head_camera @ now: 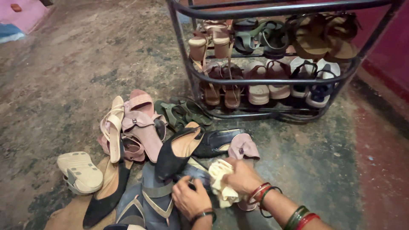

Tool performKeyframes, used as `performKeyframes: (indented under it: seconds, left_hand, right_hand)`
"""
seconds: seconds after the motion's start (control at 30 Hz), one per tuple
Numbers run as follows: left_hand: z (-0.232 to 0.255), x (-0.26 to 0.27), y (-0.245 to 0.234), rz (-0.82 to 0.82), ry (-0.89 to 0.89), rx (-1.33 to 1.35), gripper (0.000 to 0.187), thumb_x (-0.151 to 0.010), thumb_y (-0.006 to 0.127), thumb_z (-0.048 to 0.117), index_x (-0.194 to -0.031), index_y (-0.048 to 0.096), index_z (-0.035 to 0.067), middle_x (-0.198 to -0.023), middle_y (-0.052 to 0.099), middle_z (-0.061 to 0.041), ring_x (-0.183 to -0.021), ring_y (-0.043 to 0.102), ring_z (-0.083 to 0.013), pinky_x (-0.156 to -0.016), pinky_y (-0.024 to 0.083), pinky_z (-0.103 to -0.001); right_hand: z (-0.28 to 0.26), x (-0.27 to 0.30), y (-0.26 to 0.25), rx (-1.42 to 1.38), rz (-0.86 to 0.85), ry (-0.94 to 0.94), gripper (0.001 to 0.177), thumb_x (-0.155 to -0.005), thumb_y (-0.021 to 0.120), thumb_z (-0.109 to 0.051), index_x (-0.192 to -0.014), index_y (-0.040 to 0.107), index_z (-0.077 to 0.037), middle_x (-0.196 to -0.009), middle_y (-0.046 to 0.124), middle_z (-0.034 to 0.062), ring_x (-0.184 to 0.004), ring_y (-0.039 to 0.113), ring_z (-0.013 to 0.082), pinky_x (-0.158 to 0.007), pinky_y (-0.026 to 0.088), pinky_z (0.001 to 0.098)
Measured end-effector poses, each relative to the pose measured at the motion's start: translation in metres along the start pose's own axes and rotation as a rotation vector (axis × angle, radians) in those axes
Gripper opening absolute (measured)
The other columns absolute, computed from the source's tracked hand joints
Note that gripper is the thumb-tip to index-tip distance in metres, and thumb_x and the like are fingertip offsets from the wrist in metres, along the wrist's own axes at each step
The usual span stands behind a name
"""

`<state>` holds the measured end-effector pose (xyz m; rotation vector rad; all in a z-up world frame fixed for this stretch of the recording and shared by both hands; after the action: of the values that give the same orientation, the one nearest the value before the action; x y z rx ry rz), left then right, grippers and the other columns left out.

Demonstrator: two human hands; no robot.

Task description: The person wipes various shoes with a yellow cloth, picking them up from a pile on the floor and a metal shoe rack. They clean the exterior and interior of each shoe before placing them back on the rack.

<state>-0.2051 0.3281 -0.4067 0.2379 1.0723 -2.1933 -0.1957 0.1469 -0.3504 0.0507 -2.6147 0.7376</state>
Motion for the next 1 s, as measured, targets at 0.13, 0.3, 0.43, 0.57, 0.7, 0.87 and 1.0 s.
performKeyframes:
  seconds: [0.13, 0.3, 0.43, 0.57, 0.7, 0.87, 1.0]
  left_hand:
    - [0.001, -0.022, 0.018, -0.260, -0.062, 0.373, 0.021, -0.085, 0.063, 0.022, -0.093, 0.075, 0.006, -0.097, 0.074, -0.013, -0.088, 0.071, -0.0322, -0.079, 0.057, -0.042]
    - [0.011, -0.034, 0.067, -0.702, 0.209, 0.438, 0.025, -0.087, 0.063, 0.023, -0.097, 0.078, 0.005, -0.105, 0.076, -0.016, -0.099, 0.073, -0.0334, -0.090, 0.056, -0.043]
    - [0.001, -0.045, 0.082, -0.971, 0.099, -0.100, 0.032, -0.089, 0.068, 0.031, -0.108, 0.078, 0.007, -0.120, 0.068, -0.024, -0.117, 0.063, -0.0391, -0.105, 0.049, -0.047]
    - [0.009, -0.054, 0.059, -0.896, 0.053, -0.319, 0.057, -0.089, 0.064, 0.031, -0.139, 0.056, 0.007, -0.135, 0.059, -0.020, -0.128, 0.054, -0.0360, -0.108, 0.039, -0.052]
    - [0.003, -0.051, 0.052, -1.047, 0.103, -0.795, 0.057, -0.094, 0.063, 0.035, -0.141, 0.054, 0.005, -0.143, 0.058, -0.011, -0.137, 0.050, -0.0251, -0.115, 0.032, -0.046]
    - [-0.042, -0.046, 0.075, -0.868, 0.060, -0.840, 0.044, -0.099, 0.058, 0.033, -0.135, 0.060, 0.007, -0.136, 0.065, -0.010, -0.128, 0.060, -0.0248, -0.106, 0.043, -0.044]
    - [-0.028, -0.046, 0.059, -0.903, 0.019, -0.786, 0.046, -0.094, 0.064, 0.039, -0.131, 0.062, 0.012, -0.135, 0.067, -0.012, -0.124, 0.065, -0.0290, -0.105, 0.049, -0.044]
  right_hand:
    - [0.014, -0.013, 0.041, -0.198, -0.071, -0.019, 0.079, -0.070, 0.074, -0.010, -0.144, 0.050, -0.013, -0.112, 0.077, 0.0087, -0.100, 0.074, 0.0198, -0.089, 0.058, 0.0330]
    - [0.046, -0.036, 0.095, -0.432, -0.105, 0.002, 0.076, -0.074, 0.071, -0.005, -0.145, 0.046, -0.011, -0.111, 0.074, 0.0059, -0.103, 0.071, 0.0176, -0.088, 0.056, 0.0301]
    - [0.058, -0.039, 0.126, -0.610, -0.355, -0.039, 0.045, -0.075, 0.072, 0.001, -0.119, 0.070, 0.003, -0.096, 0.076, 0.0079, -0.084, 0.070, 0.0173, -0.072, 0.056, 0.0304]
    - [0.055, -0.018, 0.130, -0.494, -0.541, -0.059, 0.035, -0.079, 0.071, -0.002, -0.113, 0.075, 0.000, -0.087, 0.073, 0.0056, -0.077, 0.064, 0.0147, -0.066, 0.050, 0.0285]
    - [0.043, -0.012, 0.132, -0.302, -0.567, -0.067, 0.033, -0.078, 0.072, -0.007, -0.110, 0.075, -0.003, -0.096, 0.077, 0.0053, -0.088, 0.070, 0.0167, -0.075, 0.056, 0.0317]
    - [0.030, -0.009, 0.075, 0.342, -0.377, -0.185, 0.042, -0.076, 0.059, -0.025, -0.110, 0.076, -0.006, -0.102, 0.074, 0.0223, -0.098, 0.071, 0.0386, -0.089, 0.054, 0.0461]
    - [0.016, -0.006, -0.008, 0.688, -0.091, 0.271, 0.055, -0.085, 0.062, -0.055, -0.109, 0.079, -0.007, -0.113, 0.072, 0.0212, -0.109, 0.071, 0.0366, -0.097, 0.055, 0.0446]
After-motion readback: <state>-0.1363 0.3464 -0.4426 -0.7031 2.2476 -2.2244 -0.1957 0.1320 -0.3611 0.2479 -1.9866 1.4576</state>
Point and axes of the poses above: each hand's wrist, its own x-axis away from the middle knuckle, its own y-axis out of the palm, z = x × y, the point moved 3 cm from there along -x, towards the middle knuckle
